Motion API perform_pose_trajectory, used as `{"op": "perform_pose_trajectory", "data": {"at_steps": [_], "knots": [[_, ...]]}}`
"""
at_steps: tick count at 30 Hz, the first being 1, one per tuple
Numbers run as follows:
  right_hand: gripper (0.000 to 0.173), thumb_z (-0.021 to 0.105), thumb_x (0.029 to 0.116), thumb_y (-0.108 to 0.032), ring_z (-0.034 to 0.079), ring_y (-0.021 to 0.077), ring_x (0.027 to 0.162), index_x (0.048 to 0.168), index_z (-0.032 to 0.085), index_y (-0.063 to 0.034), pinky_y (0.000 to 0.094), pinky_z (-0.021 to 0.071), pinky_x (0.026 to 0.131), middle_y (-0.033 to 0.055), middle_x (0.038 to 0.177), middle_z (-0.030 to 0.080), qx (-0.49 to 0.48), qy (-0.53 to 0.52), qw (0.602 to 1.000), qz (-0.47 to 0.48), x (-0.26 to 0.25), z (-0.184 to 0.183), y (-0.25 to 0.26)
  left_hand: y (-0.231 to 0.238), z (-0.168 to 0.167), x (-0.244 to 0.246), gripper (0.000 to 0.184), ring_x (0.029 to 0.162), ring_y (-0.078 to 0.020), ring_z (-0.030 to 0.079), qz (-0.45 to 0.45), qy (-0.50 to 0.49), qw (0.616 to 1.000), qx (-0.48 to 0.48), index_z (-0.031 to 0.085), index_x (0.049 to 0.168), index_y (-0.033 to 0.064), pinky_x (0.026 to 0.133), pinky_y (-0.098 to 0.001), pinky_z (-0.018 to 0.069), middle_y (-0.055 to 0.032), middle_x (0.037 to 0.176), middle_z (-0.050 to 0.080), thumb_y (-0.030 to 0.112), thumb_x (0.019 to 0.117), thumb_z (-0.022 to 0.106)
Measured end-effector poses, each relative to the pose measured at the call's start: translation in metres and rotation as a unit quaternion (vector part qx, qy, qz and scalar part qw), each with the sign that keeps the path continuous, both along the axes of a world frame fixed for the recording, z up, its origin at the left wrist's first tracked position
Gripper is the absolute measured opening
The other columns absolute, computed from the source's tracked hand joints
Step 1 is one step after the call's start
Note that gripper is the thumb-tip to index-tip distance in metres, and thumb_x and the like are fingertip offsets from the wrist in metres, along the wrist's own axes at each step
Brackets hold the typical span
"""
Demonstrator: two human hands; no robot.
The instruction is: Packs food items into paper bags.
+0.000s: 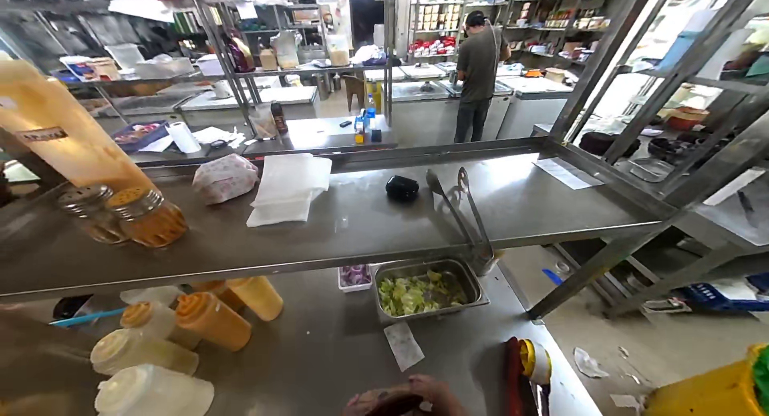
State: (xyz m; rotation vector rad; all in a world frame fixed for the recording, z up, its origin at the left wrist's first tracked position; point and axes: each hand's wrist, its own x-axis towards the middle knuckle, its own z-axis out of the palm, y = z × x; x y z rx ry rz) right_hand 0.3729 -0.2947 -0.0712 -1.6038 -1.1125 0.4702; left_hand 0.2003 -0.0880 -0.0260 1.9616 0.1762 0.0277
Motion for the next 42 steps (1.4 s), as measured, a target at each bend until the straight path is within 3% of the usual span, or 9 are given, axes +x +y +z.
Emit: {"op": "perform_pose_trajectory", "data": {"at_steps": [4, 7, 11, 16, 22, 26, 29, 35, 42], "knots": [[0.025, 0.058, 0.0999, -0.013, 0.065, 0.0162, 0.111, 0.117, 0.072, -0.0014, 0.0376, 0.0516, 0.101, 0.0100, 0.114, 0.072, 0.116, 0.036, 0.992, 0.036, 0.004, 0.054, -0.002, 0.008, 0.038, -0.004, 0.031, 0.113, -0.0163, 0.068, 0.041, -0.082, 0.996, -0.016, 0.065, 0.128, -0.0052, 0.103, -0.0388, 0.0532, -0.0157, 0.121, 0.071, 0.010, 0.1028, 0.057], [0.037, 0.045, 0.1071, -0.036, 0.062, 0.0102, 0.107, 0.124, 0.073, -0.0183, 0.0312, 0.0523, 0.096, 0.0021, 0.114, 0.070, 0.174, 0.063, 0.980, 0.071, 0.009, 0.095, -0.001, 0.016, 0.071, 0.002, 0.036, 0.124, -0.0073, 0.062, -0.013, -0.177, 0.979, -0.098, 0.064, 0.137, 0.0073, 0.109, -0.0316, 0.0498, -0.0030, 0.134, 0.068, 0.017, 0.1063, 0.048], [0.032, 0.047, 0.1058, -0.033, 0.058, 0.0085, 0.101, 0.101, 0.078, -0.0230, 0.0261, 0.0491, 0.089, 0.0016, 0.102, 0.064, 0.196, 0.110, 0.971, 0.087, 0.010, 0.106, 0.009, 0.024, 0.073, 0.011, 0.040, 0.109, -0.0032, 0.067, -0.053, -0.206, 0.950, -0.228, 0.078, 0.107, 0.0195, 0.100, -0.0264, 0.0533, 0.0073, 0.110, 0.076, 0.023, 0.1083, 0.039], [0.038, 0.047, 0.1059, -0.033, 0.057, 0.0096, 0.107, 0.084, 0.073, -0.0157, 0.0266, 0.0472, 0.093, 0.0027, 0.104, 0.064, 0.200, 0.082, 0.974, 0.069, 0.010, 0.093, 0.015, 0.014, 0.066, 0.004, 0.035, 0.108, -0.0085, 0.069, -0.012, -0.162, 0.971, -0.177, 0.078, 0.112, 0.0144, 0.098, -0.0296, 0.0551, 0.0001, 0.112, 0.076, 0.040, 0.1041, 0.055], [0.035, 0.056, 0.1021, -0.006, 0.065, 0.0214, 0.118, 0.137, 0.059, -0.0014, 0.0392, 0.0557, 0.102, 0.0120, 0.128, 0.066, 0.088, 0.084, 0.984, -0.132, 0.009, 0.066, -0.002, -0.011, 0.015, 0.009, 0.018, 0.093, -0.0086, 0.074, 0.213, -0.184, 0.959, -0.010, 0.077, 0.104, -0.0044, 0.086, -0.0251, 0.0616, -0.0099, 0.102, 0.078, -0.001, 0.0882, 0.068], [0.032, 0.055, 0.1015, -0.013, 0.065, 0.0235, 0.115, 0.131, 0.063, -0.0031, 0.0408, 0.0571, 0.097, 0.0149, 0.129, 0.064, -0.040, -0.018, 0.873, -0.485, 0.019, 0.019, -0.085, -0.016, -0.019, 0.005, 0.062, 0.111, -0.0175, 0.070, 0.295, -0.067, 0.953, 0.022, 0.046, 0.147, -0.0070, 0.096, -0.0327, 0.0572, -0.0222, 0.131, 0.066, 0.002, 0.0912, 0.069], [0.043, 0.056, 0.1029, -0.023, 0.056, 0.0398, 0.125, 0.136, 0.055, 0.0042, 0.0524, 0.0505, 0.102, 0.0298, 0.139, 0.052, -0.104, 0.070, 0.750, -0.650, 0.021, -0.001, -0.153, -0.012, -0.037, 0.001, 0.040, 0.108, -0.0177, 0.070, 0.312, -0.072, 0.946, 0.042, 0.062, 0.128, -0.0104, 0.095, -0.0332, 0.0577, -0.0218, 0.121, 0.069, 0.004, 0.0920, 0.070], [0.059, 0.037, 0.1084, -0.053, 0.060, 0.0286, 0.118, 0.124, 0.066, -0.0037, 0.0521, 0.0489, 0.097, 0.0121, 0.126, 0.067, -0.047, 0.494, 0.674, -0.547, 0.030, -0.032, -0.187, -0.010, -0.040, 0.003, 0.037, 0.111, -0.0191, 0.069, 0.303, -0.059, 0.949, 0.056, 0.061, 0.127, -0.0120, 0.098, -0.0327, 0.0555, -0.0242, 0.123, 0.068, 0.003, 0.0947, 0.067], [0.038, 0.064, 0.1009, -0.033, 0.065, 0.0256, 0.098, 0.118, 0.064, 0.0006, 0.0458, 0.0556, 0.083, 0.0130, 0.109, 0.068, 0.029, 0.522, 0.614, -0.591, 0.034, -0.030, -0.171, -0.005, -0.040, 0.002, 0.037, 0.111, -0.0199, 0.068, 0.286, -0.061, 0.955, 0.060, 0.060, 0.128, -0.0139, 0.098, -0.0328, 0.0548, -0.0265, 0.124, 0.067, 0.004, 0.0955, 0.065]]}}
